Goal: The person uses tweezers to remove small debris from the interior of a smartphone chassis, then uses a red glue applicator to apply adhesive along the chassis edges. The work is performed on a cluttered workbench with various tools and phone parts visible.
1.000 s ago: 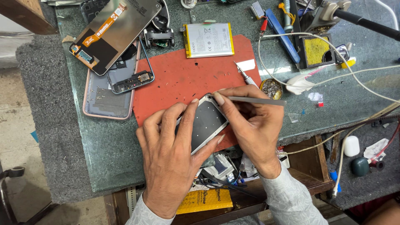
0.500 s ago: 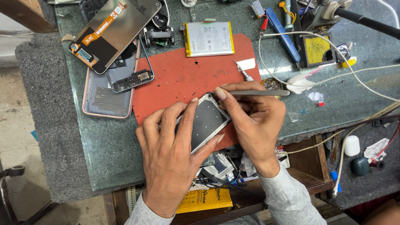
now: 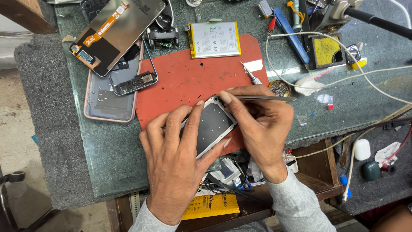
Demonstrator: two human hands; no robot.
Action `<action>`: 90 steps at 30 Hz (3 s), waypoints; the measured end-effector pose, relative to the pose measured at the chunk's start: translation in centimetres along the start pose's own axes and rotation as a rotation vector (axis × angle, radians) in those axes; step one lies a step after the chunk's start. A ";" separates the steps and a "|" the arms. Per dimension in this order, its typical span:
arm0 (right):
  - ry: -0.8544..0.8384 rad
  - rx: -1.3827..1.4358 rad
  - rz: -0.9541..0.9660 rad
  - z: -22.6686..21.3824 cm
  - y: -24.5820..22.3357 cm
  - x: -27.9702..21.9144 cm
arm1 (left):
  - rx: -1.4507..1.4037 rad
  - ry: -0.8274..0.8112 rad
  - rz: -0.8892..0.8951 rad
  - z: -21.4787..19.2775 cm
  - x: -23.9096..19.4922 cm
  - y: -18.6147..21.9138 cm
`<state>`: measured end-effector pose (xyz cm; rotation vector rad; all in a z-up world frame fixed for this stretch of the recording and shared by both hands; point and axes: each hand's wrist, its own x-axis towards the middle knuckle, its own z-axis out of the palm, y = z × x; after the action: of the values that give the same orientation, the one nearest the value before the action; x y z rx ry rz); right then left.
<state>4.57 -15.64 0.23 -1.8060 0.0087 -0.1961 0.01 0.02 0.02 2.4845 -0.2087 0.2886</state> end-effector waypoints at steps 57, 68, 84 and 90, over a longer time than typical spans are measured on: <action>-0.073 0.015 0.023 -0.4 0.6 0.1 | 0.012 0.026 0.017 0.2 -0.1 -0.2; -0.039 0.020 0.005 -0.1 0.6 0.0 | 0.004 0.030 0.019 0.2 -0.2 -0.2; 0.140 0.148 -0.173 -1.8 1.3 -2.1 | -0.039 0.054 0.030 -1.0 0.0 0.4; -0.226 0.166 -0.310 -4.7 1.0 -4.9 | -0.085 0.145 0.301 -2.8 -1.7 1.1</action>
<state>-0.86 -19.89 -0.27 -1.6475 -0.4378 -0.2053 -2.28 0.98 2.40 2.3324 -0.5246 0.5713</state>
